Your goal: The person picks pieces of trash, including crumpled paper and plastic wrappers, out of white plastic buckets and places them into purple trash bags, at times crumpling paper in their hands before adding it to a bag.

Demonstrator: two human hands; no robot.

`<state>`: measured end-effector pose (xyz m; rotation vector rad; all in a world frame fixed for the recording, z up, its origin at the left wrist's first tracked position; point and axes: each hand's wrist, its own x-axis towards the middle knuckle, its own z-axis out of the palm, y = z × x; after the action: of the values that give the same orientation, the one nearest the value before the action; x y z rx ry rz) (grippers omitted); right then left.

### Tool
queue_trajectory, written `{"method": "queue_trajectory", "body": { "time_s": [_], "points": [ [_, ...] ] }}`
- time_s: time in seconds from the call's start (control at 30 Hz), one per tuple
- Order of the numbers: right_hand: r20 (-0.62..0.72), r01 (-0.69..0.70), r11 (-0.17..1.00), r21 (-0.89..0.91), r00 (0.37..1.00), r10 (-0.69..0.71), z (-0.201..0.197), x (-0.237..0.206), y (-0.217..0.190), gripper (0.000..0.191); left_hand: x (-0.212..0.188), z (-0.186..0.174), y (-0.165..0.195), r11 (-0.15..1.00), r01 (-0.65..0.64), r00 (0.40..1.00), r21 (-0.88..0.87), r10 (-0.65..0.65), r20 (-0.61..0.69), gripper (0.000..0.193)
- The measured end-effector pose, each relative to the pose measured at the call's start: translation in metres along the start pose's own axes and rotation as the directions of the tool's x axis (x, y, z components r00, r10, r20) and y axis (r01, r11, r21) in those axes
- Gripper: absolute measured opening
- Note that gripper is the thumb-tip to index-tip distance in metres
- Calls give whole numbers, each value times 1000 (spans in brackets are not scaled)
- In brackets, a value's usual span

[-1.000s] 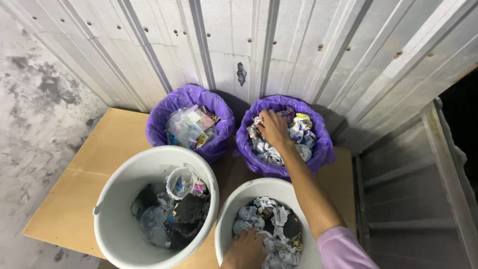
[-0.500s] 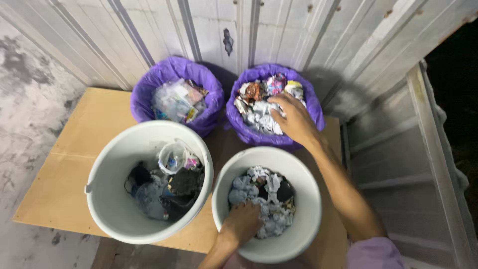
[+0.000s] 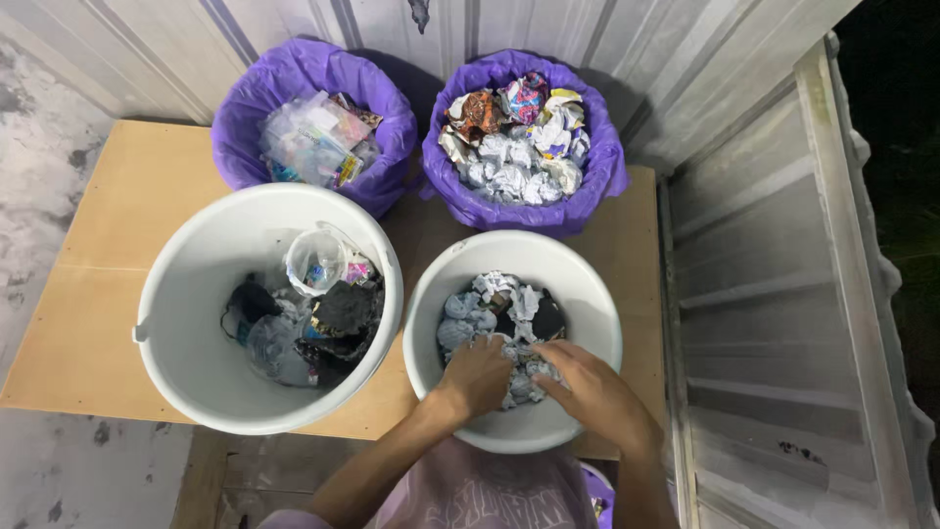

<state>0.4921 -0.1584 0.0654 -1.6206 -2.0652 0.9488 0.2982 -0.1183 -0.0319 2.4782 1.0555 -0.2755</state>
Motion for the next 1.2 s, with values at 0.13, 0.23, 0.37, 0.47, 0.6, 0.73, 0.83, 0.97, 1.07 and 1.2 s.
{"method": "queue_trajectory", "body": {
  "time_s": [0.13,0.23,0.37,0.47,0.6,0.73,0.83,0.97,1.07,1.2],
  "points": [
    [21,-81,993,-84,996,83,17,0,-1,41,2,9,1,992,-86,987,91,97,-127,39],
    [12,-168,976,-137,985,171,21,0,-8,39,1,13,0,1000,-4,992,6,3,128,32],
    [-13,-143,971,-191,990,143,21,1,-13,40,4,16,-2,999,35,997,-11,-34,75,33],
    [-13,-142,968,-209,990,142,23,0,-12,40,7,18,-4,996,35,995,80,-28,-96,29],
    [-37,-132,965,-228,991,127,27,-1,-8,39,11,17,-10,999,23,999,-34,-21,41,33],
    [-39,-95,966,-239,995,88,26,0,-8,39,9,12,-9,997,60,995,-52,-56,79,31],
    [-46,-131,972,-193,991,125,22,0,-14,38,1,1,-4,1000,-6,997,-27,4,-80,31],
    [-103,-169,985,44,980,172,12,-1,-23,41,-13,-37,-4,963,-63,944,-262,-28,-329,37],
    [-221,5,986,164,975,32,10,-3,-23,49,-37,-70,0,898,-50,953,-438,-88,-290,26],
    [-302,196,919,343,949,-90,23,-5,-15,58,-57,-102,12,764,-247,895,-596,-55,-443,25]
  ]
}}
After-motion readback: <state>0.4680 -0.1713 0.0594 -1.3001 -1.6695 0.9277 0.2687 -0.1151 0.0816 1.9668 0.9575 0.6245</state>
